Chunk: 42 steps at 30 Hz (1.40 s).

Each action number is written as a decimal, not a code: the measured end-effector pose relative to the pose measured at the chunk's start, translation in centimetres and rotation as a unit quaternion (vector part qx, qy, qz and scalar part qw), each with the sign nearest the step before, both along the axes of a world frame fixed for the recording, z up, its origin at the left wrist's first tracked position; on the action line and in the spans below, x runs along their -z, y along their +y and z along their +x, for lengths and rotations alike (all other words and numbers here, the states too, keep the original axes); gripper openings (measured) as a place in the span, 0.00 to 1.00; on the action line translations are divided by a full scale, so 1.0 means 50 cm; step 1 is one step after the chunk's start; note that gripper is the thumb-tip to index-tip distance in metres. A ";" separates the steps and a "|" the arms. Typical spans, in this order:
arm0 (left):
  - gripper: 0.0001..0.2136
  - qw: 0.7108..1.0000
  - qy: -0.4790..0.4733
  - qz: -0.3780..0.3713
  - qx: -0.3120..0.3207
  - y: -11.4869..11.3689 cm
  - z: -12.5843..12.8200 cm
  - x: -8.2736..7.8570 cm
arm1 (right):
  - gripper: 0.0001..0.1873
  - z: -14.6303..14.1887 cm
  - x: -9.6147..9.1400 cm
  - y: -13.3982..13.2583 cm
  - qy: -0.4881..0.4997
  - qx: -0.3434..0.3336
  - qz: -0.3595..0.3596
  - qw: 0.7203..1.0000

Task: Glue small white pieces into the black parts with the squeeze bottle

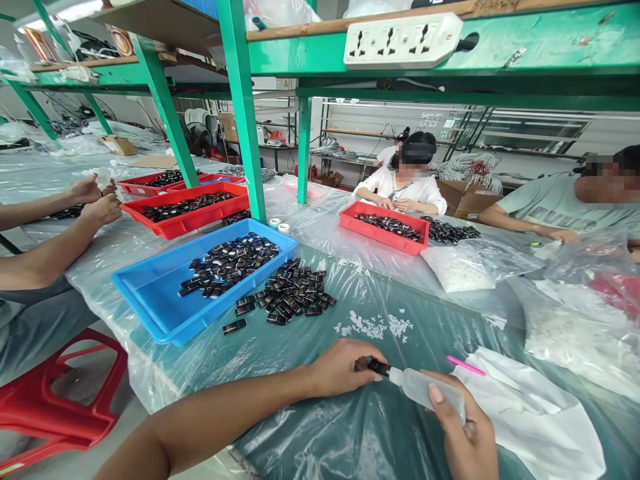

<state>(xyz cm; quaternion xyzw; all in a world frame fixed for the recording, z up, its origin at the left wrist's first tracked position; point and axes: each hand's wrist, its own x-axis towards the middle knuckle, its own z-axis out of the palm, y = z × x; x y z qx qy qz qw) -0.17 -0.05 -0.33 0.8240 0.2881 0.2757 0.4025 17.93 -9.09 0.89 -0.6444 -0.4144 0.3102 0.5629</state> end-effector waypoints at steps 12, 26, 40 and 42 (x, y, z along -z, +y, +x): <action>0.13 1.000 -0.005 -0.011 0.006 -0.002 0.000 0.001 | 0.19 -0.011 -0.007 -0.012 -0.065 0.010 0.008 0.998; 0.13 0.998 -0.025 -0.060 -0.001 -0.004 0.005 0.003 | 0.20 -0.007 -0.004 -0.015 -0.066 0.010 0.009 0.998; 0.13 0.999 -0.012 -0.032 -0.002 -0.007 0.004 0.000 | 0.18 -0.001 0.007 -0.017 -0.191 0.013 0.063 0.980; 0.13 0.999 -0.011 -0.031 -0.003 -0.007 0.004 -0.002 | 0.18 -0.001 0.008 -0.018 -0.199 0.015 0.055 0.978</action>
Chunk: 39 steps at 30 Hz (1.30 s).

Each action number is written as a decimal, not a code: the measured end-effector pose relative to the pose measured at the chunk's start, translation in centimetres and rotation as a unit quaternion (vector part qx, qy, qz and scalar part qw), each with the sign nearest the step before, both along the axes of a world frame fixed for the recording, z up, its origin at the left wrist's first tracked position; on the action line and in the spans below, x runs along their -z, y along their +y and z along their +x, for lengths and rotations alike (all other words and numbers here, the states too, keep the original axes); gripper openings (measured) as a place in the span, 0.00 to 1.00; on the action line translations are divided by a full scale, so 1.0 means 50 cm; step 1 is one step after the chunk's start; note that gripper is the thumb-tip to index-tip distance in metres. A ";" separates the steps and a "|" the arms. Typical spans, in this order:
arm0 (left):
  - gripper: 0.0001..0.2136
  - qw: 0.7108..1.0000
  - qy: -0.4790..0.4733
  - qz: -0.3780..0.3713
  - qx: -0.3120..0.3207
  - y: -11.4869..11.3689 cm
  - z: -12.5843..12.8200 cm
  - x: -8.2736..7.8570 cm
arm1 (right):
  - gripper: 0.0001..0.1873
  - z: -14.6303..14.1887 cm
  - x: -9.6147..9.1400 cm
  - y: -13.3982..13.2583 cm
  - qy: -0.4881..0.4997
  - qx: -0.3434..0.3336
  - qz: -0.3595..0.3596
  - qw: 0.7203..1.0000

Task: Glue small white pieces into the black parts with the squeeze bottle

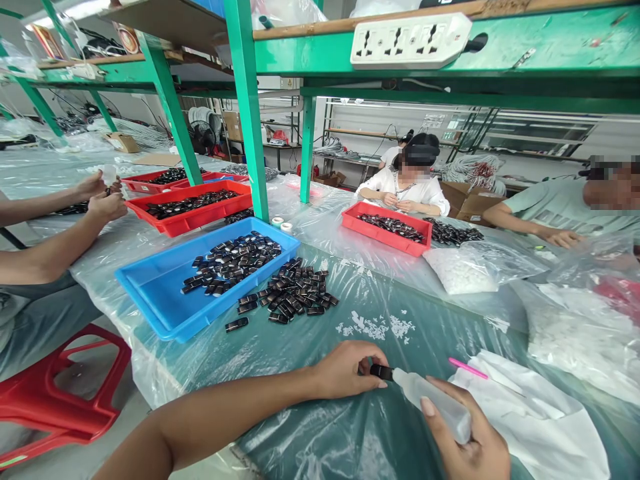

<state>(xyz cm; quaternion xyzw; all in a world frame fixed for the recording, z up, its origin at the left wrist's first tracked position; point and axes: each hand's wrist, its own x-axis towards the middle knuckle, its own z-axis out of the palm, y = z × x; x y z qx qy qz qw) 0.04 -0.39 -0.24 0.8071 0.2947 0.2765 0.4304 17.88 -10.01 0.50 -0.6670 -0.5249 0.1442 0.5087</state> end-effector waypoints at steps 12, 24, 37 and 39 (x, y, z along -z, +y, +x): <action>0.13 0.997 -0.041 -0.068 -0.008 0.003 0.004 0.012 | 0.20 0.000 -0.014 0.003 0.086 0.020 -0.027 0.996; 0.13 0.997 -0.045 -0.070 -0.007 0.000 0.007 0.014 | 0.20 -0.005 -0.009 0.004 0.064 0.011 0.008 0.998; 0.13 0.998 -0.034 -0.045 -0.002 0.000 0.004 0.010 | 0.20 -0.005 -0.011 0.002 0.045 0.016 -0.013 0.999; 0.13 0.998 -0.037 -0.043 -0.004 0.000 0.005 0.013 | 0.20 -0.004 -0.009 0.002 0.048 0.011 -0.012 0.999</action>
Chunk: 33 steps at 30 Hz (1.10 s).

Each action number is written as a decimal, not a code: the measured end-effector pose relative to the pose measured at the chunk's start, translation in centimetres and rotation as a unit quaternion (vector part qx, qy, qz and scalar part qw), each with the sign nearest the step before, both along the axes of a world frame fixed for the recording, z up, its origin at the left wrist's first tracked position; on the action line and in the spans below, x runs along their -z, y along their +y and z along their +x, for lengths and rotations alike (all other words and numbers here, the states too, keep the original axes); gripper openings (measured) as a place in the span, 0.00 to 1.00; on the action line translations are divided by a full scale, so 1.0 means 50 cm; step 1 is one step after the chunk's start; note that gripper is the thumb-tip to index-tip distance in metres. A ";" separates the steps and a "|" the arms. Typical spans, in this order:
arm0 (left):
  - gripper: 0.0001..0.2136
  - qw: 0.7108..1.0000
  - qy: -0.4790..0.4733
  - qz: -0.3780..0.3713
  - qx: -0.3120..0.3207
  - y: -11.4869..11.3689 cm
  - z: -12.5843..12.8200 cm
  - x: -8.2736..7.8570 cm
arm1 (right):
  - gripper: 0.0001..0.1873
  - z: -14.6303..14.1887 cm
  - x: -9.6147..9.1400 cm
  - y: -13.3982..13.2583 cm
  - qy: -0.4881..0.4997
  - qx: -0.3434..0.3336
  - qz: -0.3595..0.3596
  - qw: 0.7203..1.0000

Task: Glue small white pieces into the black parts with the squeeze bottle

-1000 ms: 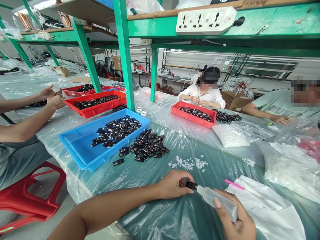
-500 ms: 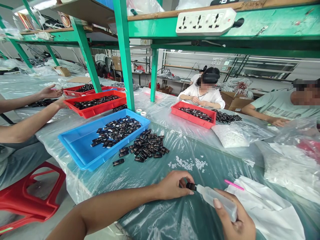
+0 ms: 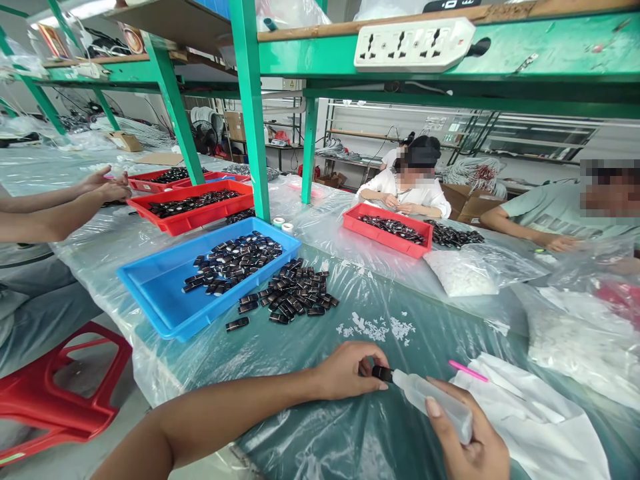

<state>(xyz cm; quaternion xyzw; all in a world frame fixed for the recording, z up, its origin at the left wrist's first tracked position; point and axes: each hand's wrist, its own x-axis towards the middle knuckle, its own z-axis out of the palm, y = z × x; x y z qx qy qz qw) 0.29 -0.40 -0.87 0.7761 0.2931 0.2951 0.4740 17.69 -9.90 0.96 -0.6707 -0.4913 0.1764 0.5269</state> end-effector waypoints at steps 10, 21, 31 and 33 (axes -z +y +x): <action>0.13 0.998 -0.031 -0.051 0.000 -0.002 0.001 0.000 | 0.21 0.003 -0.007 0.001 0.113 0.013 -0.029 0.993; 0.13 0.997 -0.046 -0.058 -0.003 -0.001 0.002 0.006 | 0.21 0.005 -0.013 0.008 0.163 0.019 -0.030 0.986; 0.12 1.000 -0.029 -0.006 -0.009 0.000 0.002 0.004 | 0.21 -0.003 -0.004 0.000 0.105 0.002 -0.021 0.994; 0.12 1.000 -0.012 0.017 -0.011 -0.001 0.001 0.003 | 0.19 -0.003 0.003 -0.002 0.063 0.001 -0.007 0.998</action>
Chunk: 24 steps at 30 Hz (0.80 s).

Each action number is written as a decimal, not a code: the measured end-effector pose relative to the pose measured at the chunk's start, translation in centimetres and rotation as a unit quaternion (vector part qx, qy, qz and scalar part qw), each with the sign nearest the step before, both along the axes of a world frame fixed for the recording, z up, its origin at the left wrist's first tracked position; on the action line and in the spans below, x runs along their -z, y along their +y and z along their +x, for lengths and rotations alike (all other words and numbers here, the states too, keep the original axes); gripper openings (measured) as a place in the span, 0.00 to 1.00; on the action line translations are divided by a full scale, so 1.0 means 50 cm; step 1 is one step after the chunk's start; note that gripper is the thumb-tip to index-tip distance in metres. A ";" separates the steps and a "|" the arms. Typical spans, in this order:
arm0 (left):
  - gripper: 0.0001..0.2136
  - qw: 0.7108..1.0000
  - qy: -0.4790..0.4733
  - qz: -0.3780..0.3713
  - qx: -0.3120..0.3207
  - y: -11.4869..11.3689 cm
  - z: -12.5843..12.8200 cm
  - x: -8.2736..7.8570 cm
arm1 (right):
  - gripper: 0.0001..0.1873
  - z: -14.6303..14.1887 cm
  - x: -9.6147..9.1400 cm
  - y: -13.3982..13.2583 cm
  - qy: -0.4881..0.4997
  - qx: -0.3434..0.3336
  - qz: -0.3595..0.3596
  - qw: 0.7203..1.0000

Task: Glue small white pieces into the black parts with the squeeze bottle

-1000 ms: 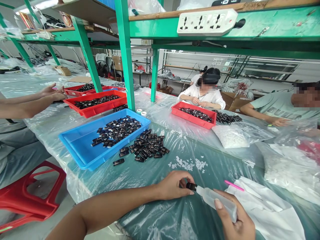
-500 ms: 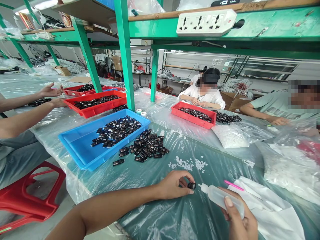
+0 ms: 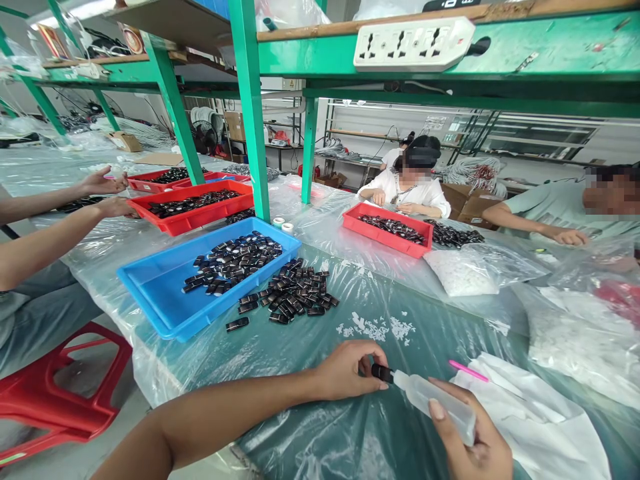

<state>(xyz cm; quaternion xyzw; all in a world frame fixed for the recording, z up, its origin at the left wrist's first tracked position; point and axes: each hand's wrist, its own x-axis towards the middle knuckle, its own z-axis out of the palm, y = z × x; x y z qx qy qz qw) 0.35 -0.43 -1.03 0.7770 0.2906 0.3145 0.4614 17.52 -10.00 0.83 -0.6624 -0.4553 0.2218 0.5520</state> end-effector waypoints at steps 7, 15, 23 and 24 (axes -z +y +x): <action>0.11 0.996 0.063 0.060 -0.010 -0.005 -0.007 -0.011 | 0.16 0.001 0.015 -0.006 -0.205 0.000 0.109 0.973; 0.13 0.997 0.066 0.044 -0.007 -0.005 -0.007 -0.013 | 0.19 -0.001 0.000 -0.008 -0.092 -0.010 0.009 0.996; 0.14 0.998 0.045 0.033 0.028 -0.006 -0.006 -0.013 | 0.19 -0.003 -0.006 -0.003 -0.039 0.010 0.013 0.999; 0.13 0.998 0.045 0.035 0.027 -0.006 -0.006 -0.012 | 0.18 -0.003 -0.007 -0.002 -0.033 0.006 0.015 0.999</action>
